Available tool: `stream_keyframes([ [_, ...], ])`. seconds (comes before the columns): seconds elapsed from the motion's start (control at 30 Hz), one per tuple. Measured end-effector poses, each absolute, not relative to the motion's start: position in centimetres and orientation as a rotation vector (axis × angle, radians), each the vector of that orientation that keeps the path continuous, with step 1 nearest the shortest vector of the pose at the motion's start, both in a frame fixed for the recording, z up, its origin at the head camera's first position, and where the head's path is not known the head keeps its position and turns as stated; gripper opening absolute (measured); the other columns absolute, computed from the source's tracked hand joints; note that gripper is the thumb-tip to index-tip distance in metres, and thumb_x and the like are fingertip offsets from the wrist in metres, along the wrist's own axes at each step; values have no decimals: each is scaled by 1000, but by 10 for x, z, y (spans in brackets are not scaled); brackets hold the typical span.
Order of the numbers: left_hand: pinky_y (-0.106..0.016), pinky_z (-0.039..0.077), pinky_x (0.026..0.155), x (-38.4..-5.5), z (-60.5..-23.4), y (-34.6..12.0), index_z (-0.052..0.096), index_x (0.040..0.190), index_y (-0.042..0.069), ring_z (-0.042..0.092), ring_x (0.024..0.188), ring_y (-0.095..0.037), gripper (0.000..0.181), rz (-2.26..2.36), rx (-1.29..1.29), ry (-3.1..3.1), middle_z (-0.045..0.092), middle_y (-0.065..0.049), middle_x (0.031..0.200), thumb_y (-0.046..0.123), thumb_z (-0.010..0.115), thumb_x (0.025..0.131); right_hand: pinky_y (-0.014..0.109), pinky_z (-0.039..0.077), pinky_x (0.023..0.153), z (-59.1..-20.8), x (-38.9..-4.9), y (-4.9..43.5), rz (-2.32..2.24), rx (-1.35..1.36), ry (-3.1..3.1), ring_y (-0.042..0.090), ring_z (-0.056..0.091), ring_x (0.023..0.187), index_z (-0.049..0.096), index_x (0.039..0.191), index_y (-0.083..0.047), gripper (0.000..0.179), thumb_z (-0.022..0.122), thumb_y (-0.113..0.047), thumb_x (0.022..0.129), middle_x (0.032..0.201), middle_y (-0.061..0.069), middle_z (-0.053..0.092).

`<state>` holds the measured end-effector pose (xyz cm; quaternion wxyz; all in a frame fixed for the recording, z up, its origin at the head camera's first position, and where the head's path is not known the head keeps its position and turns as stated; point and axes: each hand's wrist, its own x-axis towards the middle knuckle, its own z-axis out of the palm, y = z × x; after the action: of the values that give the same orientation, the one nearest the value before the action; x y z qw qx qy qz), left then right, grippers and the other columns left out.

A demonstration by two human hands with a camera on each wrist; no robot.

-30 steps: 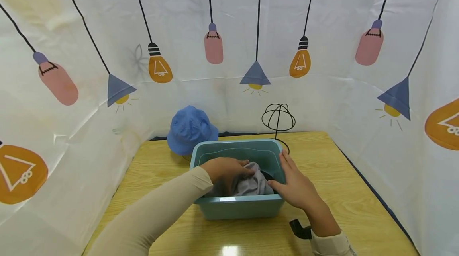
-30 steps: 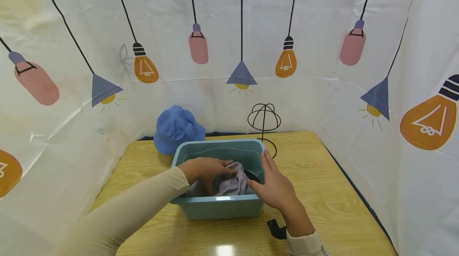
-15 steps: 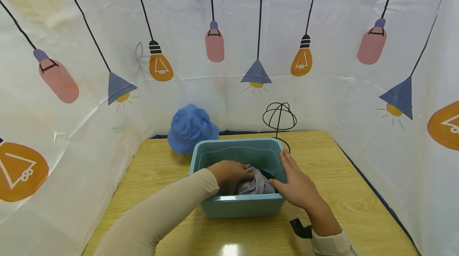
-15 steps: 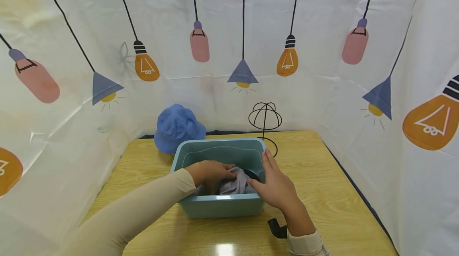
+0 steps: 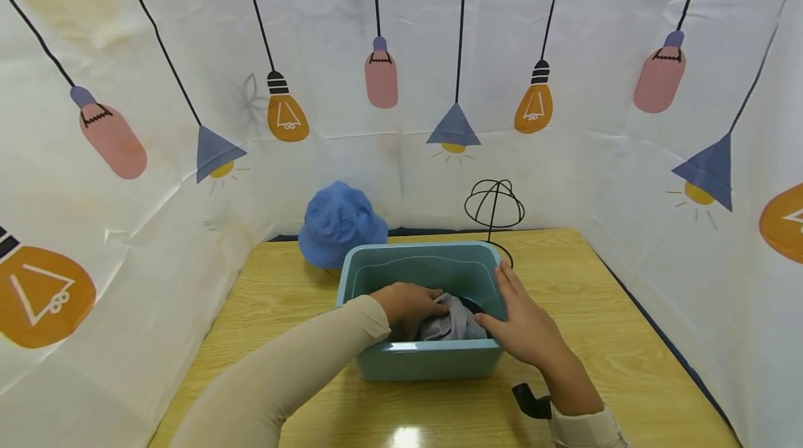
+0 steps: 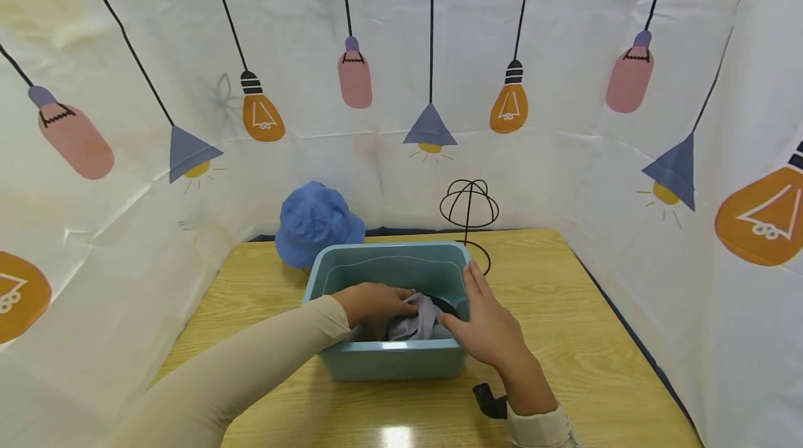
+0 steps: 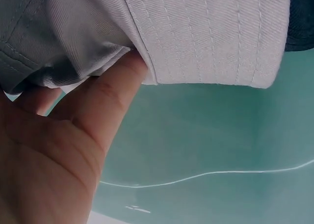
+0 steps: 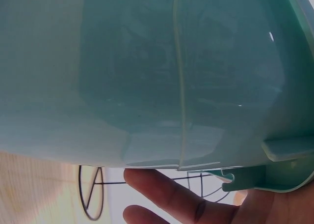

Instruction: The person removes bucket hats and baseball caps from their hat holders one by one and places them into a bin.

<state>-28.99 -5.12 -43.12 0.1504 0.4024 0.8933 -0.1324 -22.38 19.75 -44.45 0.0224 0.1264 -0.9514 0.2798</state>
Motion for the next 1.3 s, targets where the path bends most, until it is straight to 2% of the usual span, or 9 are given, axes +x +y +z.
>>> stream_keyframes([
  [0.3, -42, 57, 99, -290, -428, -51, 43, 155, 47, 56, 138, -27, 100, -361, 1136, 2575, 33, -2, 169, 36, 97, 72, 69, 48, 98, -444, -224, 198, 886, 387, -2951, 44, 28, 154, 10, 168, -12, 99, 62, -58, 97, 176, 3, 0],
  [0.43, -43, 58, 96, -293, -424, -54, 39, 156, 49, 56, 138, -27, 108, -315, 1114, 2578, 29, -5, 171, 35, 99, 68, 70, 47, 100, -445, -224, 196, 893, 390, -2950, 43, 27, 155, 10, 168, -12, 99, 62, -58, 97, 176, 3, -1],
  [0.5, -46, 57, 99, -293, -419, -55, 34, 159, 49, 51, 142, -30, 113, -283, 1103, 2579, 23, -6, 172, 38, 99, 68, 69, 47, 99, -445, -224, 196, 890, 391, -2951, 43, 27, 155, 9, 168, -12, 99, 62, -58, 97, 176, 3, -1],
  [0.6, -52, 52, 106, -293, -407, -53, 27, 162, 48, 38, 151, -38, 116, -214, 1080, 2574, 12, -8, 175, 43, 97, 69, 68, 48, 98, -445, -224, 197, 890, 392, -2953, 45, 28, 154, 9, 168, -10, 99, 63, -55, 98, 176, 5, -1],
  [0.73, -55, 46, 113, -292, -390, -48, 28, 162, 44, 25, 155, -46, 107, -136, 1122, 2570, 3, -10, 176, 44, 93, 76, 65, 51, 94, -446, -223, 198, 893, 393, -2952, 46, 29, 153, 9, 168, -9, 98, 64, -51, 99, 176, 6, -2],
  [0.83, -52, 43, 116, -292, -383, -44, 31, 162, 42, 26, 156, -43, 99, -118, 1189, 2567, 4, -10, 176, 48, 88, 81, 65, 52, 93, -446, -224, 199, 898, 393, -2948, 46, 31, 152, 9, 168, -9, 98, 64, -51, 99, 176, 5, -2],
  [1.0, -51, 41, 118, -291, -386, -40, 33, 161, 43, 35, 153, -38, 94, -152, 1184, 2574, 15, -5, 175, 57, 83, 83, 65, 51, 94, -447, -224, 199, 908, 392, -2942, 46, 30, 153, 8, 168, -10, 97, 65, -49, 99, 176, 5, -2],
  [1.13, -47, 43, 117, -292, -399, -40, 36, 160, 43, 42, 150, -30, 92, -171, 1143, 2561, 22, -6, 173, 56, 84, 83, 64, 52, 94, -448, -224, 199, 909, 398, -2938, 44, 28, 154, 8, 168, -11, 97, 65, -50, 99, 176, 4, -2],
  [1.3, -43, 43, 118, -297, -413, -37, 40, 158, 44, 43, 150, -23, 89, -186, 1152, 2551, 29, -5, 171, 56, 85, 81, 64, 51, 95, -449, -223, 200, 904, 395, -2940, 43, 27, 155, 7, 168, -12, 99, 62, -56, 98, 176, 1, -3],
])
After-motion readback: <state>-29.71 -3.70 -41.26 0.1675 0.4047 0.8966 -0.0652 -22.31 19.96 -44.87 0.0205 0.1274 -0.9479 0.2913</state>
